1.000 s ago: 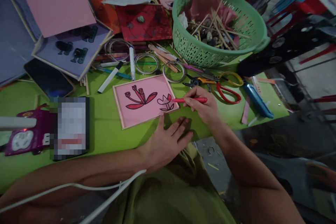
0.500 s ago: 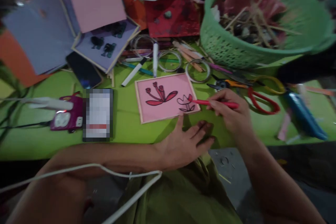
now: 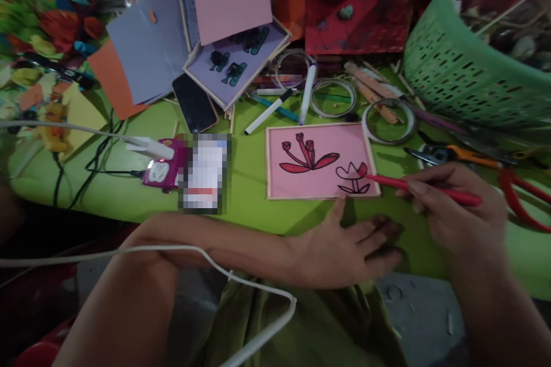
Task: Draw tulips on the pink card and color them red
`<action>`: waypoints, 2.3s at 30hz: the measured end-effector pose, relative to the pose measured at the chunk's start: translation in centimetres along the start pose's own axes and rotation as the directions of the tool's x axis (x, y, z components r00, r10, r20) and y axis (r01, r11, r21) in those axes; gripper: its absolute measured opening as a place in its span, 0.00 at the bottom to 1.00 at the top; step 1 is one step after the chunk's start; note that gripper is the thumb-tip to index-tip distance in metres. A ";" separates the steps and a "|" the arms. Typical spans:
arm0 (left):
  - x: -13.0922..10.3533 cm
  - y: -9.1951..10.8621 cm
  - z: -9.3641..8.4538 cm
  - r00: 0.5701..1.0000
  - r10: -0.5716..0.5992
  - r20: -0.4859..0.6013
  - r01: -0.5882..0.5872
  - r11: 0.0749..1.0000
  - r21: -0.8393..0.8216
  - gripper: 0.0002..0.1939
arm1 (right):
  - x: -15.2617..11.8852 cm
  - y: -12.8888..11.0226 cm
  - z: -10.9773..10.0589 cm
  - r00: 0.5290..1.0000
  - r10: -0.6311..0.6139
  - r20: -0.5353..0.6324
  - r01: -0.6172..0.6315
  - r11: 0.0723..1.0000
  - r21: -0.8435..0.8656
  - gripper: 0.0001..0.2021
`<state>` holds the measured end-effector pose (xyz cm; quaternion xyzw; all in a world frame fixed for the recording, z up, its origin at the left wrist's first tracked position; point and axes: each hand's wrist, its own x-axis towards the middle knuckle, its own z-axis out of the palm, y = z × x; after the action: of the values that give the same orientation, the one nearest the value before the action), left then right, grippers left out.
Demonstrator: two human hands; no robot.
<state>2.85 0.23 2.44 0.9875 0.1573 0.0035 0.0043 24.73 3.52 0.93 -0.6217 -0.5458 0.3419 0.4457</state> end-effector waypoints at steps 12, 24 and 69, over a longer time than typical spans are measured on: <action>0.5 -0.2 2.4 0.986 -0.046 -0.161 0.034 0.996 -0.081 0.22 | 0.7 -0.3 0.7 0.999 0.029 -0.020 -0.027 0.995 0.092 0.14; 0.6 -0.3 2.5 0.990 -0.036 -0.136 0.027 0.998 -0.061 0.25 | 0.8 -0.1 0.6 1.000 0.011 0.021 -0.013 0.996 0.087 0.10; 0.5 -0.5 2.1 0.989 -0.034 -0.142 0.024 0.997 -0.071 0.23 | 1.0 -0.4 0.8 0.999 0.034 -0.034 -0.030 0.993 0.112 0.10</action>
<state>3.19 0.83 0.29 0.9816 0.1712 0.0797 0.0274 24.02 4.62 1.09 -0.6106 -0.5078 0.3676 0.4840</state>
